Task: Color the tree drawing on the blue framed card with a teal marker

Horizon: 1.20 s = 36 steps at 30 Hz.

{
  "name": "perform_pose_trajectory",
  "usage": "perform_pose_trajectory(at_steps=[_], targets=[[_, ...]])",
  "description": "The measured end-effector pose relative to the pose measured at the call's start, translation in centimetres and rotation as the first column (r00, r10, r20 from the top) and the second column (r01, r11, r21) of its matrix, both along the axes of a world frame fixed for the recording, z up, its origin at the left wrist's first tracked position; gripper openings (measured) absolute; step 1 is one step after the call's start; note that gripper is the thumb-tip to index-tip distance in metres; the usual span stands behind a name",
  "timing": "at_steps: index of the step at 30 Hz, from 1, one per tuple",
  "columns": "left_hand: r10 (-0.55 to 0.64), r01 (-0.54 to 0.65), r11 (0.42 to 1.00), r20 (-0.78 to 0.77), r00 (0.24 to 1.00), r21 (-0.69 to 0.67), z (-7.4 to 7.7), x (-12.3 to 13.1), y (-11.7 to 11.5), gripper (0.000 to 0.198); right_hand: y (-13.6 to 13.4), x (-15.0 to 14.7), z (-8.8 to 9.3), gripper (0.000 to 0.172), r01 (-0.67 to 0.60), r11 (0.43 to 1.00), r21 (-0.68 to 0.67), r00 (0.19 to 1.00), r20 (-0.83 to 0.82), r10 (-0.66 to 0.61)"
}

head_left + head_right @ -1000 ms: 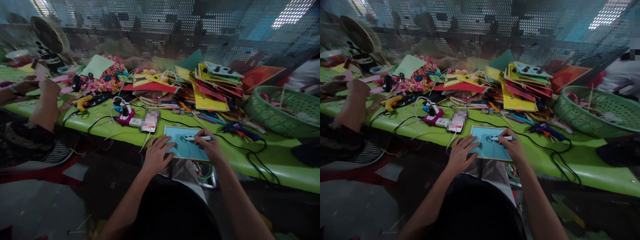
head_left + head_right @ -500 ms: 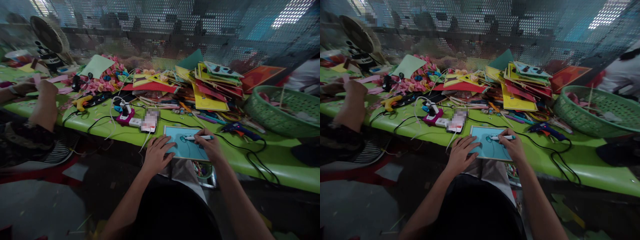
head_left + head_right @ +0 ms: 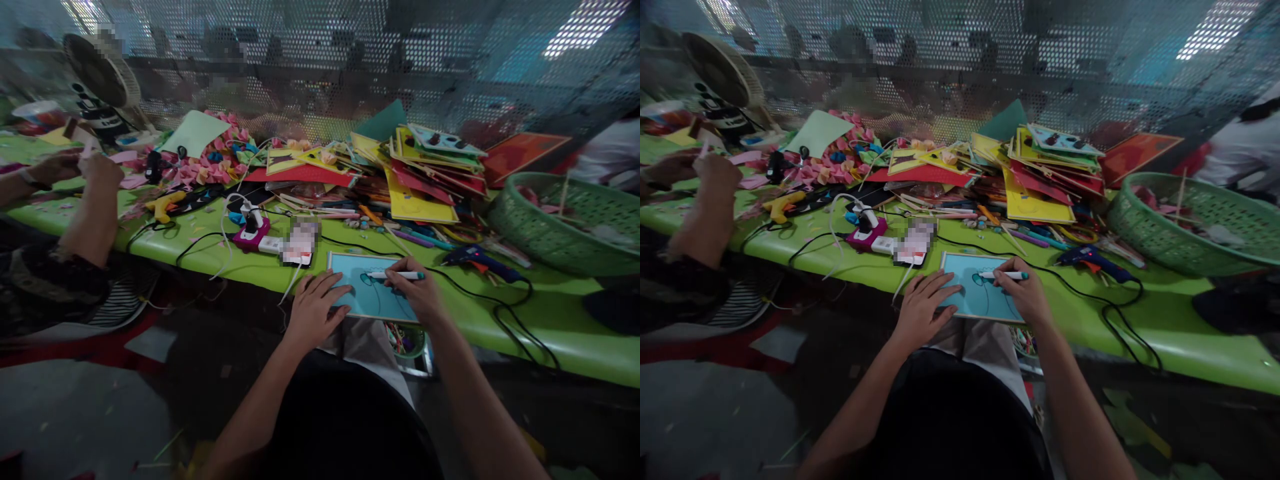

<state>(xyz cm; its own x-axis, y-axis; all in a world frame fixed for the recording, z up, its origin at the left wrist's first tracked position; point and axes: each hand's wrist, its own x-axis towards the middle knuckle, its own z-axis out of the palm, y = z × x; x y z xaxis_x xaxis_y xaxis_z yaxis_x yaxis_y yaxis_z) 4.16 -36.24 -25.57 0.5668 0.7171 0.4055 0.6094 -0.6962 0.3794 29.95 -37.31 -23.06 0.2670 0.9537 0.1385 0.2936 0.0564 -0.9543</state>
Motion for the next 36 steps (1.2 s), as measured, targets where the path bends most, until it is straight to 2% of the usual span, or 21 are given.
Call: perform_pose_trajectory(at_steps=[8,18,36], targets=[[-0.003,0.003,1.0,0.005,1.0,0.007,-0.07,-0.04,-0.02,0.035,0.05,-0.18,0.1,0.027,-0.003,1.0,-0.008,1.0,-0.005,0.003],[0.0,0.0,1.0,-0.003,1.0,0.004,-0.12,-0.11,0.0,0.035,-0.4,0.11,0.07,0.019,0.013,1.0,0.023,1.0,-0.022,-0.013],[0.002,-0.002,1.0,0.003,1.0,0.016,-0.13,-0.08,0.03,0.035,-0.46,0.27,-0.19,0.021,-0.054,0.999,-0.008,0.998,-0.028,0.053]])
